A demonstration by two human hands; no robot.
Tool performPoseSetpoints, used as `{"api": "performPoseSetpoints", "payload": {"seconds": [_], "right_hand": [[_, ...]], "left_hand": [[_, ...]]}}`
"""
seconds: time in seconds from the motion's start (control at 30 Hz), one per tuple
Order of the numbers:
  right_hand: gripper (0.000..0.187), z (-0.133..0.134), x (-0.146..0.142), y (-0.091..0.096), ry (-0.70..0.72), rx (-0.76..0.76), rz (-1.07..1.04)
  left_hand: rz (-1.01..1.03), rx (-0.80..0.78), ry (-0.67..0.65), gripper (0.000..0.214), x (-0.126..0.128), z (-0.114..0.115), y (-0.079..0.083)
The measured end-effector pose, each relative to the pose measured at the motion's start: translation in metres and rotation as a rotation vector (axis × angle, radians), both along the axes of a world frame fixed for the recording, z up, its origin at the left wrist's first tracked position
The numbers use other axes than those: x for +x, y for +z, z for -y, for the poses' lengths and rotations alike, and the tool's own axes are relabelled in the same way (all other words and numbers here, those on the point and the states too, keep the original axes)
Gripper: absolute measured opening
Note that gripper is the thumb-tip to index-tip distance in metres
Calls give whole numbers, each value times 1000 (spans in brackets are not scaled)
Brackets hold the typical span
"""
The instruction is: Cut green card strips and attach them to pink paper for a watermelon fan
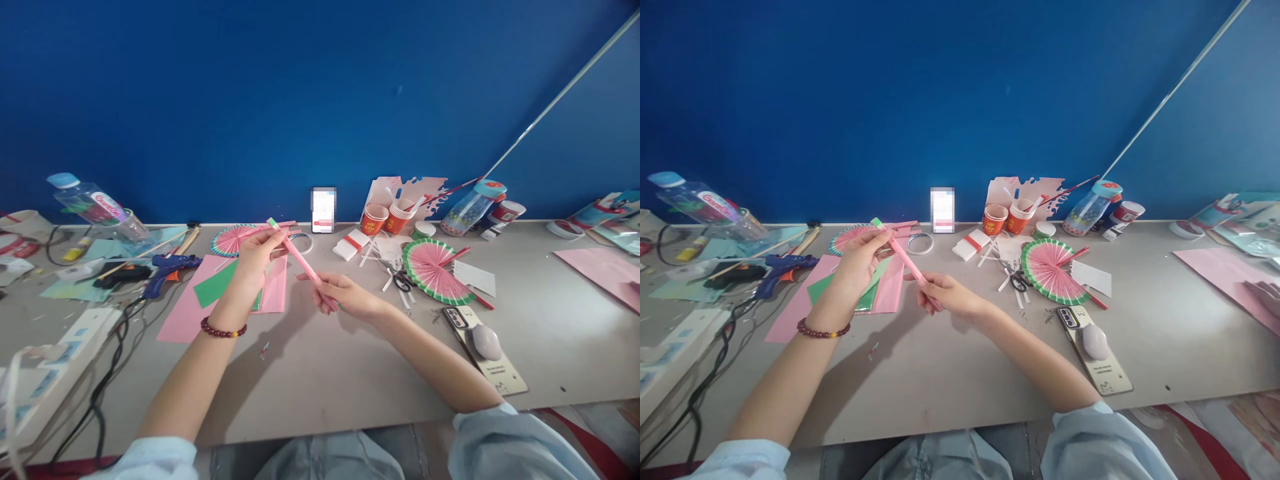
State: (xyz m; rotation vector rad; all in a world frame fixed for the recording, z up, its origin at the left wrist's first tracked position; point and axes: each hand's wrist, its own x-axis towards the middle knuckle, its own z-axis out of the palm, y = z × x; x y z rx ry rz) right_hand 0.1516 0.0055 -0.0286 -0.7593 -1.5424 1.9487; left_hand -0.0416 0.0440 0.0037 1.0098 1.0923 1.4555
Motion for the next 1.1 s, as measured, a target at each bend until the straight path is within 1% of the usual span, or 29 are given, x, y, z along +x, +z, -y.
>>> {"api": "performPoseSetpoints", "payload": {"seconds": [0.23,0.33,0.5,0.6,0.7,0.8,0.97,1.1], "right_hand": [[47,1,-1,-2,-9,13,-58],[47,2,0,0,25,6,-80],[48,2,1,3,120,-86,-129],[48,2,0,2,130,-118,-198],[49,2,-3,0,110,-137,-185],[49,1,-5,-3,44,-154,-117],[47,0,-6,-9,-45,-123,-48],[40,-8,2,-13,-78,-90,-15]], "left_hand": [[29,-5,21,22,-4,-3,0],[54,3,52,21,-9,-7,-1],[115,13,100,21,-21,-14,-2],[128,8,110,22,-25,-15,-1],[113,6,114,23,-25,-15,0],[74,9,124,25,-25,-14,-1],[35,5,146,28,-23,-15,-2],[59,-42,98,31,-26,-15,-2]]}}
